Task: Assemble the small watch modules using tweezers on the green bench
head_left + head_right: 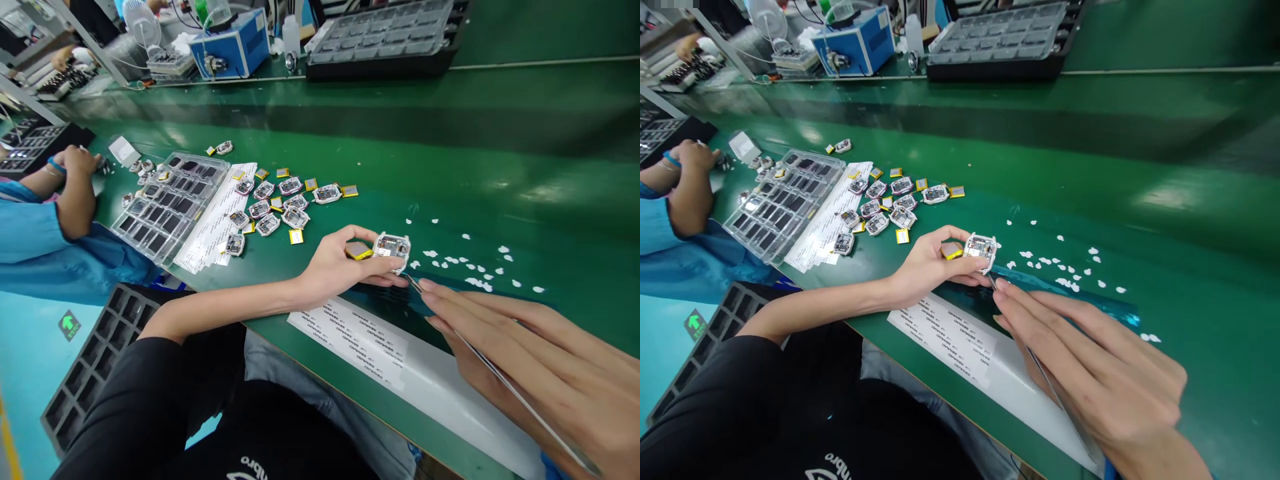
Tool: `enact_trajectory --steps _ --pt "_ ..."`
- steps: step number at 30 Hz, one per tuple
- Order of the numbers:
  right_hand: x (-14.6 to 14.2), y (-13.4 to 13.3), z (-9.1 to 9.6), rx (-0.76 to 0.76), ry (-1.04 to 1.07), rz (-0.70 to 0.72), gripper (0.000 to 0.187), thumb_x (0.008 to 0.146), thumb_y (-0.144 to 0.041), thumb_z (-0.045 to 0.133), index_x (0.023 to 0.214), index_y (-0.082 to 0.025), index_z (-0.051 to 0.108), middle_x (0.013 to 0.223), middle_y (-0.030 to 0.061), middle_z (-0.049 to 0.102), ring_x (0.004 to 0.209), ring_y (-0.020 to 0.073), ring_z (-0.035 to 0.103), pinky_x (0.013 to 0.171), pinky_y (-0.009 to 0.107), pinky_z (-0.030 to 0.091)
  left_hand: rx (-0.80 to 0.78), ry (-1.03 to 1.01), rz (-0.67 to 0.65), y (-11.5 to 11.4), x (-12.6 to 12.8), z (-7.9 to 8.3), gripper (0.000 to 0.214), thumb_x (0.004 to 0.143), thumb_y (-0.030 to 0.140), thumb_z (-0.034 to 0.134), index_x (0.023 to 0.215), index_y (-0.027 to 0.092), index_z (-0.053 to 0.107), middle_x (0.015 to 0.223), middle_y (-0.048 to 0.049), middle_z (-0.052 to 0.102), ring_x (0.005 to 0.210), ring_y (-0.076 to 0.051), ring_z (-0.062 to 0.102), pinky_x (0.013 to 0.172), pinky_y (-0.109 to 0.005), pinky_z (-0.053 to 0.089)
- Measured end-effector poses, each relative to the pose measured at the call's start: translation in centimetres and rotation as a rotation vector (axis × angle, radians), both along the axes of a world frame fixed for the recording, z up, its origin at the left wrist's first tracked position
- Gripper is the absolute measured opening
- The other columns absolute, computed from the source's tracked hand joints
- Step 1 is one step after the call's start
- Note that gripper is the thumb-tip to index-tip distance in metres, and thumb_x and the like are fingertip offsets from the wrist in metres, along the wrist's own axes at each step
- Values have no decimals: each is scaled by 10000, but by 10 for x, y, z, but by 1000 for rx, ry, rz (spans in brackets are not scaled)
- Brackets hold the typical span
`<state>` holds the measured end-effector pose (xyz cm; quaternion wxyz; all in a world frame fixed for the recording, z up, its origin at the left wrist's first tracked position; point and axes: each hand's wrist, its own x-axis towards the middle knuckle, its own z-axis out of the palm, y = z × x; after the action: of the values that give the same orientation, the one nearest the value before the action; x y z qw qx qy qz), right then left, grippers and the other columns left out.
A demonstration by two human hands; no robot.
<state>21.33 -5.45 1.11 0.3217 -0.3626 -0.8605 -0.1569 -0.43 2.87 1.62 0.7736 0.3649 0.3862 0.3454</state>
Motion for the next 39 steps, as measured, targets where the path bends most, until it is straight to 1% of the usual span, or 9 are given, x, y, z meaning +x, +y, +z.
enact_trajectory --steps 6,10,13,16,19,25,29,33,39 --pt "-9 7 14 116 -11 36 881 852 -34 833 1632 -186 453 1074 -30 836 854 200 801 768 316 623 242 235 31 33 2 -6 543 755 283 949 1011 214 475 674 64 701 616 -166 777 697 -311 661" --pt "-9 9 17 155 -2 57 925 848 -50 847 1652 -198 414 1042 -14 843 804 196 790 708 318 600 621 731 -140 88 18 -8 369 902 231 799 1109 194 496 630 53 686 606 -156 748 671 -288 625" --pt "-10 10 18 173 -10 72 933 859 -51 838 1661 -205 387 1048 -14 844 799 182 786 702 305 599 712 910 -135 131 27 1 299 911 218 756 1140 121 589 778 -79 760 682 -203 746 700 -341 608" --pt "-12 11 21 186 -30 83 923 882 -63 822 1670 -225 368 1037 -25 845 799 166 786 720 283 604 832 1066 -111 153 22 16 327 946 162 660 1259 77 616 1185 -228 766 1034 -289 751 916 -407 579" --pt "-12 11 22 202 -35 60 905 895 -72 809 1671 -236 372 1023 -33 845 788 168 786 691 280 600 972 1221 -154 149 0 29 318 941 99 571 1241 99 675 1422 -227 674 1351 -340 603 1113 -447 473" --pt "-9 9 19 194 -5 55 902 909 -91 803 1678 -258 363 1101 -47 837 833 164 795 750 279 625 1031 1434 -369 125 -49 30 281 800 266 779 1021 97 740 1333 -247 699 1445 -428 472 1170 -528 429" --pt "-9 9 17 187 -8 66 894 929 -106 790 1685 -283 346 1094 -61 836 827 165 797 744 287 628 1020 1421 -361 121 -55 24 261 800 188 721 1048 107 726 1287 -226 715 1309 -374 589 1091 -474 479" --pt "-10 10 18 188 -25 61 901 922 -103 797 1685 -270 348 1065 -58 841 817 155 793 717 277 618 1032 1291 -285 115 -52 25 227 812 75 626 1006 139 723 1061 -154 772 1092 -316 678 1042 -447 476" --pt "-9 9 18 181 -15 54 876 902 -83 814 1662 -233 404 1059 -39 843 817 160 788 737 287 607 1002 952 -99 100 -40 30 57 945 238 627 944 186 648 963 -69 761 931 -208 701 916 -341 519"
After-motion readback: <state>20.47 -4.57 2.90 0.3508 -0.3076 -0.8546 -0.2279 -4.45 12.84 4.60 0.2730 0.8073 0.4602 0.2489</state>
